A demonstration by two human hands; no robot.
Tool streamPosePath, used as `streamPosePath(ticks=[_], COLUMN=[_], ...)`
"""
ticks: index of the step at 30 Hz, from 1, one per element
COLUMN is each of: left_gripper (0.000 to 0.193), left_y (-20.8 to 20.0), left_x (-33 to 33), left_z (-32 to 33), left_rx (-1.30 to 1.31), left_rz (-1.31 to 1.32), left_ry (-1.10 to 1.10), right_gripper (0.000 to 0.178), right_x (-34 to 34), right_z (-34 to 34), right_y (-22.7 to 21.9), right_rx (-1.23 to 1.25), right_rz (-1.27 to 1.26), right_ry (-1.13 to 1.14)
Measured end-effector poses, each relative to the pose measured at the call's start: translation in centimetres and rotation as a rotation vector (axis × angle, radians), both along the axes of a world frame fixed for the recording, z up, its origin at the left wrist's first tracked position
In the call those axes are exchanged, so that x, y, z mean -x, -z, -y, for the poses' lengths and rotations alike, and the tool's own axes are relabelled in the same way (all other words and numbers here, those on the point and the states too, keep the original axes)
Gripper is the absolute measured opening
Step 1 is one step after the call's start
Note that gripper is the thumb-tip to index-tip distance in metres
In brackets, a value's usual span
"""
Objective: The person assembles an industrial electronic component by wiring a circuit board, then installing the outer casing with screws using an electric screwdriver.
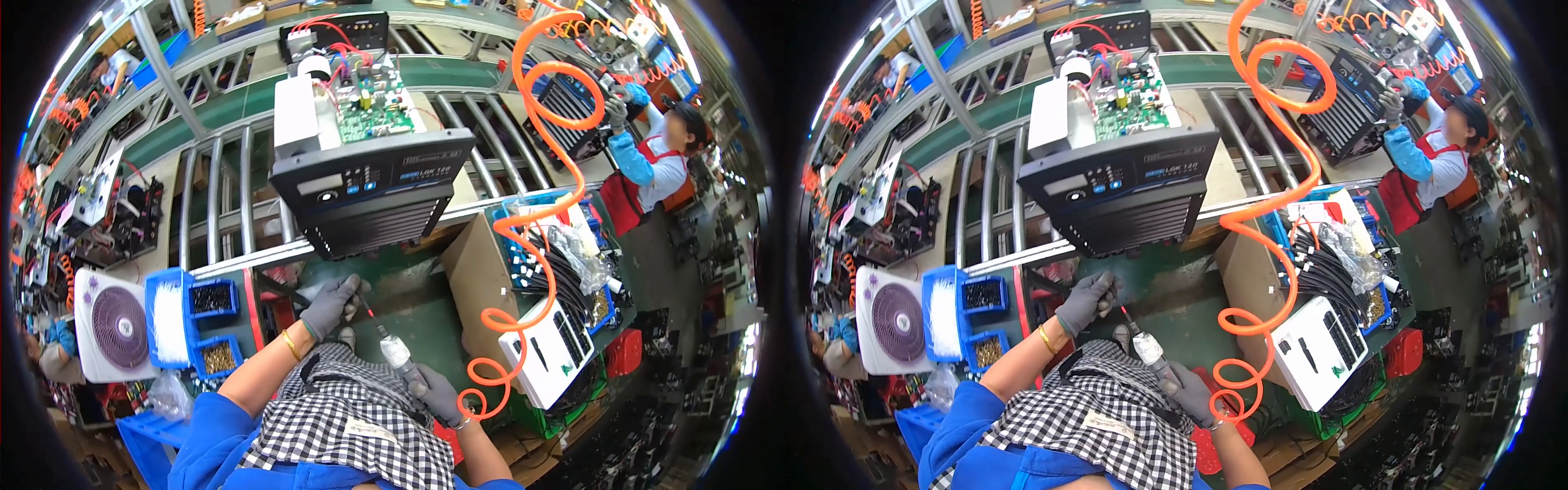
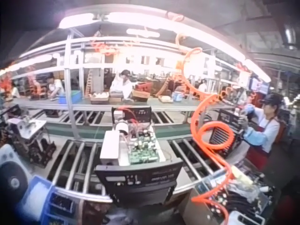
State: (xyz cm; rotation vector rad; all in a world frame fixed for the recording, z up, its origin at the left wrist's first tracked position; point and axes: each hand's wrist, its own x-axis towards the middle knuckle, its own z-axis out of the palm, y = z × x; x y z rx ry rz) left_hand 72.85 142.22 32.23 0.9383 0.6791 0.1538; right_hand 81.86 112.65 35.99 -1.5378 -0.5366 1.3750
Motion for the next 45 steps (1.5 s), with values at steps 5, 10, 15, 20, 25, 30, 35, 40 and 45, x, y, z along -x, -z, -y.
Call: streamPosePath(ticks=[5, 10, 15, 20, 25, 30, 35, 40, 45], left_gripper=[0.037, 0.032, 0.028, 0.031, 0.031, 0.034, 0.036, 0.028, 0.028], left_y=[1.7, 3.6, 5.7, 6.4, 5.7, 7.2, 6.3, 8.2, 9.4], left_x=[-2.2, -4.7, -6.5, -7.3, -9.0, -10.7, -12.6, -13.0, -10.8], left_z=[-2.6, -4.0, -4.0, -3.1, -1.6, -0.4, -0.5, -1.2, -3.5], left_rx=[0.001, 0.159, 0.171, -0.200, -0.346, -0.165, -0.338, -1.095, -2.006], left_rz=[0.041, 0.142, 0.045, 0.026, -0.047, -0.080, 0.084, 0.251, 0.184], left_ry=[0.107, 0.104, -0.020, 0.017, -0.038, -0.107, 0.029, -0.095, -0.022], right_gripper=[0.062, 0.058, 0.061, 0.048, 0.053, 0.045, 0.051, 0.076, 0.064], right_x=[-0.4, -1.2, -2.5, -4.9, -8.5, -9.6, -12.1, -14.9, -19.1], right_z=[-1.8, -3.2, -3.6, -3.2, -2.4, -2.4, -3.0, -4.6, -8.0], right_y=[1.4, 2.8, 5.3, 5.9, 7.8, 9.5, 13.2, 21.6, 25.2], right_rx=[0.014, 0.082, 0.069, -0.016, 0.038, -0.040, -0.004, -0.118, -0.275], right_rz=[0.096, -0.017, 0.000, 0.165, 0.330, 0.330, 0.300, 0.017, 0.353], right_ry=[0.064, 0.106, 0.072, 0.042, -0.202, -0.050, -0.084, 0.167, 0.425])
